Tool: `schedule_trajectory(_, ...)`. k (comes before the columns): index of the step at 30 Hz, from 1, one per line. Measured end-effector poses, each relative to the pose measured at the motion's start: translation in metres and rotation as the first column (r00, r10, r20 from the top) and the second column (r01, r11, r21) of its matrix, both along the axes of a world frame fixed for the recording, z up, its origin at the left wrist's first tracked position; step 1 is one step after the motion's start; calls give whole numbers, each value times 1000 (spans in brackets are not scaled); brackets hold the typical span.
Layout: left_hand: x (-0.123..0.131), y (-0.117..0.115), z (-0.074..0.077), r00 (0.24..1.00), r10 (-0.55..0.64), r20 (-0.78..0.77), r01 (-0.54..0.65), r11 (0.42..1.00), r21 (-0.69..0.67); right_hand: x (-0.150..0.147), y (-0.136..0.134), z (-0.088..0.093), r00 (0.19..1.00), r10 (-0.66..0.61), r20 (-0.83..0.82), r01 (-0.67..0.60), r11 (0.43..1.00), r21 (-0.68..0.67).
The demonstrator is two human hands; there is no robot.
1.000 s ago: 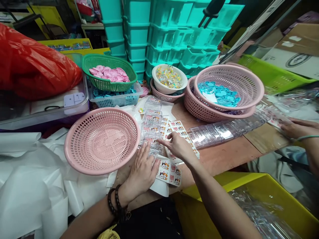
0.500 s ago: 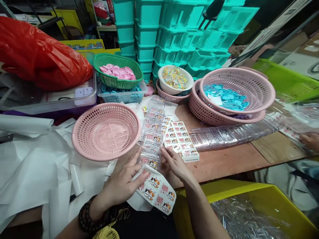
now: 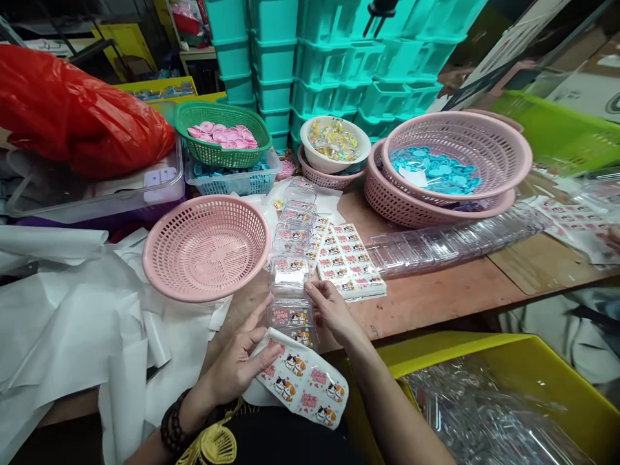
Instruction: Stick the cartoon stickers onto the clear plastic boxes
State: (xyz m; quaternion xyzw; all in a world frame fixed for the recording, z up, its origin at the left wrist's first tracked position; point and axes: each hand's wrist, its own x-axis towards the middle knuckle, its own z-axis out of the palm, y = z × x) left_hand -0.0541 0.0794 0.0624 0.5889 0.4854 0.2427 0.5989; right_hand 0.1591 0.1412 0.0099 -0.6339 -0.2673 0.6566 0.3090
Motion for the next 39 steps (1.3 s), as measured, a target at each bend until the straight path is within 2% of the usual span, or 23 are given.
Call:
schedule_trajectory(3,2,-3,0,999,-20,48,20,1000,-9,-3,3,2,997,-30,-78,29,1000,-4)
schedule_trajectory(7,4,-5,-5,997,-11,80,10,1000,20,-3,4,7,981,37,-188,-26,998,57)
schedule_trajectory(11,4,-7,-8,999,-14,44,12,999,53,-2,4,10,991,128,-47,-124,989,79)
schedule_trajectory(13,4,-7,-8,1000,0,9,-1,999,53,-3,2,11,993,116,0,-116,992,50)
schedule_trajectory(16,3,-4,-8,1000,7,-14,-6,999,35,-8,1,12,996,36,-85,-35,999,13)
schedule_trajectory(18,2,-1,-8,1000,1,23,-2,1000,13,-8,3,17,994,29,-104,-29,1000,7)
schedule_trajectory(20,0,3,-8,996,3,92,0,1000,-26,-5,9,26,995,84,55,-87,995,53)
schedule_trajectory(21,-1,4,-9,992,7,124,0,999,-51,-3,12,34,971,130,200,-151,984,95)
schedule_trajectory(22,-2,6,-9,989,13,149,-1,997,-76,-2,16,42,913,173,368,-235,963,130)
schedule_trajectory(23,-4,6,-10,986,19,168,-3,995,-96,-1,20,51,819,208,535,-331,933,144)
schedule_trajectory(25,-8,7,-14,980,34,196,-11,993,-118,-4,27,70,560,241,793,-499,862,90)
schedule_trajectory(28,-14,4,-20,968,52,247,-22,992,-124,-21,29,86,176,241,954,-618,782,-84)
schedule_trajectory(29,-16,3,-21,964,59,260,-27,992,-124,-30,27,86,80,231,970,-639,759,-128)
schedule_trajectory(31,-20,-1,-22,958,80,275,-44,990,-133,-49,21,80,-46,195,980,-665,726,-175)
schedule_trajectory(33,-23,-5,-21,949,127,289,-82,983,-162,-66,13,70,-95,137,986,-686,709,-165)
schedule_trajectory(36,-29,-12,-21,911,253,326,-170,950,-261,-80,6,62,-81,96,992,-736,665,-125)
schedule_trajectory(38,-34,-19,-22,874,332,354,-211,917,-339,-76,8,65,4,137,991,-778,623,-83)
schedule_trajectory(39,-36,-22,-23,855,361,372,-216,900,-377,-68,10,68,84,152,985,-780,625,-30)
